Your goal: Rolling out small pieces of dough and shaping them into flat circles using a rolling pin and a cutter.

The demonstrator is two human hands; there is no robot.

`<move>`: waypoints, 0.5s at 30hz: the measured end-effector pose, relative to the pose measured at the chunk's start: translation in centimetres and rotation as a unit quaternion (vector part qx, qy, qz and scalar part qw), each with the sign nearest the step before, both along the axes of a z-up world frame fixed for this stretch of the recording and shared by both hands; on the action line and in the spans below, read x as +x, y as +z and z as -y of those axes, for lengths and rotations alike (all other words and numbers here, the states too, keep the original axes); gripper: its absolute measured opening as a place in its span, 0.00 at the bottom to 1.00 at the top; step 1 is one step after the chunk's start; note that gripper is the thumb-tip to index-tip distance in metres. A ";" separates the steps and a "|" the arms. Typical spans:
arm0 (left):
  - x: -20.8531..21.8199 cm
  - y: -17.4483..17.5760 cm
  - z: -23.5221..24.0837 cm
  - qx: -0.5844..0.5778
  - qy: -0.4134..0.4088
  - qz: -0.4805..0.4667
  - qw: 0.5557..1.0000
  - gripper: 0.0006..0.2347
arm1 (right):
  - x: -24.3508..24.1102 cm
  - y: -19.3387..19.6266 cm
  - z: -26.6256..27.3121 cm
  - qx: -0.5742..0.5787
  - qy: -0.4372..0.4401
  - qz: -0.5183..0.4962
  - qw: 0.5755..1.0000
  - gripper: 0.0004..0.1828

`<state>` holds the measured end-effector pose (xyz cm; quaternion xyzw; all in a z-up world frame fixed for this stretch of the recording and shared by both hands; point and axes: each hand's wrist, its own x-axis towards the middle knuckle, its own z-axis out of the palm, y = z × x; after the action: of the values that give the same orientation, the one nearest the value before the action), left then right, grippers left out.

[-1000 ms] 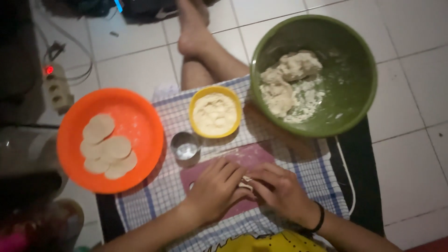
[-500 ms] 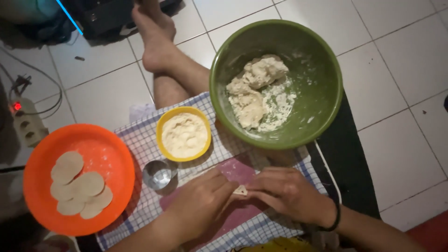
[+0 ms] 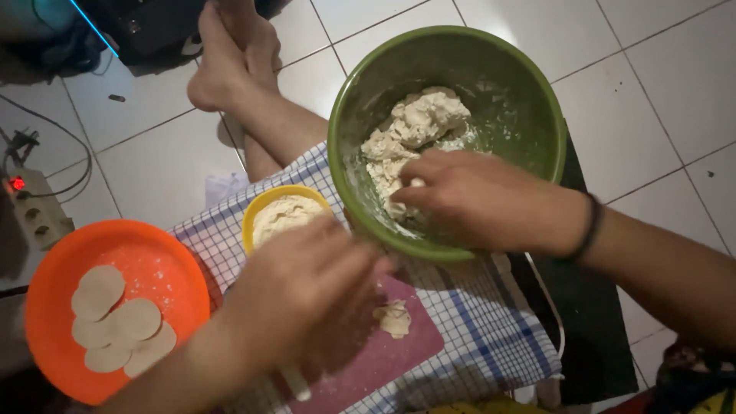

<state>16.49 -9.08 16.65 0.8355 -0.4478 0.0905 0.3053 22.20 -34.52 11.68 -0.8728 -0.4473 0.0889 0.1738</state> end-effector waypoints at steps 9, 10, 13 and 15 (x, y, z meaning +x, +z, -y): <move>6.2 -4.1 0.5 0.062 -0.021 0.073 0.995 0.06 | 0.7 -1.9 -1.5 -0.100 0.106 0.115 0.983 0.12; 6.4 -4.3 0.4 0.060 -0.022 0.072 0.995 0.06 | 0.8 -2.1 -1.3 -0.101 0.105 0.114 0.983 0.12; 6.5 -4.7 0.3 0.057 -0.040 0.013 0.997 0.08 | 1.2 -2.7 -0.5 -0.034 0.070 0.059 0.995 0.08; 6.4 -5.1 0.3 0.028 -0.040 -0.021 0.999 0.07 | 1.7 -3.4 0.6 -0.070 0.011 0.011 0.997 0.15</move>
<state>22.93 -9.38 11.56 0.8268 -0.4766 0.0487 0.2946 23.85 -35.10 8.25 -0.8790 -0.4510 0.1122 0.1064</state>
